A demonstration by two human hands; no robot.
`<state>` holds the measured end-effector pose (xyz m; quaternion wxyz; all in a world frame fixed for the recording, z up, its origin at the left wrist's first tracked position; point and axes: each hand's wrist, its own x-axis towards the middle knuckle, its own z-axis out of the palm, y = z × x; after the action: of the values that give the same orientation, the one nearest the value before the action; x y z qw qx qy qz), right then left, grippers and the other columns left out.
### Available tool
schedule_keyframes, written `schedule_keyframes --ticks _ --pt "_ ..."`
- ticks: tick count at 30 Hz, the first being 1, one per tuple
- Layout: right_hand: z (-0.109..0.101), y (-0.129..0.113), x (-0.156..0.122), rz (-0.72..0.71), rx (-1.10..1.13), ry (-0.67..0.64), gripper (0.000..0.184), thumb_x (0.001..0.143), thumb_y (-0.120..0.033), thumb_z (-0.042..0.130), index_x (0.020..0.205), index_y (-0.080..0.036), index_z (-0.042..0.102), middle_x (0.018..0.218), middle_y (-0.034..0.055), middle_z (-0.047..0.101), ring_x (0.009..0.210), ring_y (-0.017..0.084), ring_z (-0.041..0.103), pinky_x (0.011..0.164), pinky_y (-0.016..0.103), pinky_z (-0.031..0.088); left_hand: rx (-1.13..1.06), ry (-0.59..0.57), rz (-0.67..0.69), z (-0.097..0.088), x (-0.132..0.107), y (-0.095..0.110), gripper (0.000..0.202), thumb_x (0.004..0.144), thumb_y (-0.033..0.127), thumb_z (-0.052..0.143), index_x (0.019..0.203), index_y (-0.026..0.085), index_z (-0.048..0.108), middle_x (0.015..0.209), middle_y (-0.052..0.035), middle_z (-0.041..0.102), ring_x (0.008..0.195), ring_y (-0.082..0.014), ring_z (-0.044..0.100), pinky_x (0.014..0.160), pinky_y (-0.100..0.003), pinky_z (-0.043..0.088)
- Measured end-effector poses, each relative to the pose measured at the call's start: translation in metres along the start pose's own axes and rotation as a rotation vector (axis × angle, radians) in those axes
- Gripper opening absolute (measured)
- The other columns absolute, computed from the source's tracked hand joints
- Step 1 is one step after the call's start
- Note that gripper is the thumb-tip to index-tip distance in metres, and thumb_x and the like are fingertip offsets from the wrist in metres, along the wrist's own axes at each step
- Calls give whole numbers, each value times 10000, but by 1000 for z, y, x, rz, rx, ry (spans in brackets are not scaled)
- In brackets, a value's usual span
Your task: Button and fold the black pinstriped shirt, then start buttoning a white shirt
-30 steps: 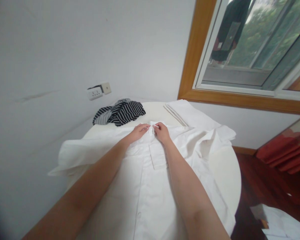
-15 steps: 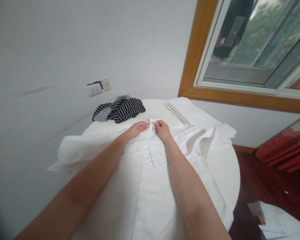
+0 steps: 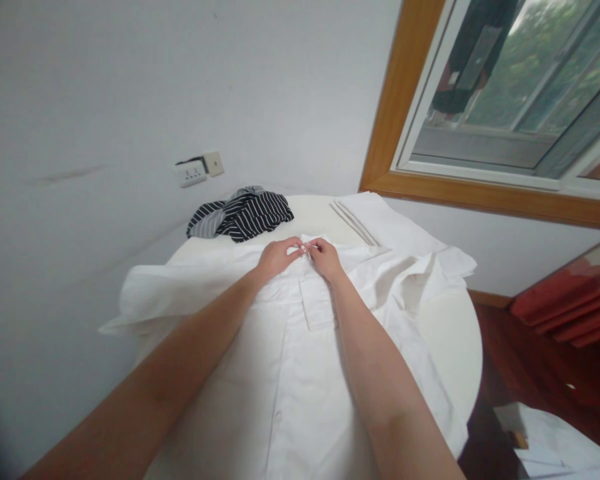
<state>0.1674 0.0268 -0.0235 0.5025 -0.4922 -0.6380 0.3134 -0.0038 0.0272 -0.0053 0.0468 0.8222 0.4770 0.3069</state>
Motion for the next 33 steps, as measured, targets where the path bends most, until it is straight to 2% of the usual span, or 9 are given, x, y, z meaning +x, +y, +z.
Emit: schedule_keyframes --ticks 3,7,13,18,23,28,31,33 --pt "-1 -1 -1 20 40 35 237 776 -427 551 777 -204 630 549 -48 500 556 128 447 574 250 364 120 37 -17 0 -1 8 313 926 499 458 1059 290 651 905 -15 731 839 -222 671 802 -316 428" --pt "1 -2 -1 33 38 49 225 780 -419 551 780 -207 629 621 -38 556 581 128 470 597 250 390 161 25 -5 1 -2 13 310 941 468 440 1090 281 637 890 -45 732 854 -250 673 811 -349 416" --pt "5 -1 -1 -106 -143 54 204 828 -367 511 784 -203 624 735 -5 624 638 136 494 637 255 382 209 4 -5 0 -2 13 276 941 412 458 1084 268 646 851 -62 729 851 -252 671 809 -352 407" --pt "4 -7 -5 -120 -313 67 214 874 -324 485 780 -206 636 788 38 651 731 172 539 682 276 360 244 -9 32 -3 -2 16 297 948 419 442 1081 274 665 875 -55 736 856 -236 668 784 -331 408" --pt "2 -13 -9 -98 -494 172 260 920 -342 446 724 -211 558 758 63 608 718 192 506 646 294 317 160 -5 42 -4 -1 12 305 953 398 428 1001 280 704 922 -46 739 890 -236 655 799 -340 396" --pt "-11 -7 -8 -9 -311 410 312 952 -396 358 696 -238 439 659 19 531 674 181 489 641 289 333 150 60 -38 -12 -2 -1 364 941 472 431 1036 234 689 950 -79 718 916 -250 620 835 -354 393" --pt "-15 -2 -5 -18 -146 418 366 939 -519 334 701 -250 407 621 -7 480 649 175 489 612 281 353 195 123 0 -20 -3 1 320 921 440 485 1080 231 668 1033 -96 664 1014 -276 561 893 -397 370" --pt "-15 1 -3 -19 -65 346 406 917 -591 317 707 -252 395 631 -15 466 643 165 487 591 271 368 198 171 48 -25 -5 10 280 919 341 491 1123 232 650 1119 -106 612 1090 -286 508 927 -420 352"
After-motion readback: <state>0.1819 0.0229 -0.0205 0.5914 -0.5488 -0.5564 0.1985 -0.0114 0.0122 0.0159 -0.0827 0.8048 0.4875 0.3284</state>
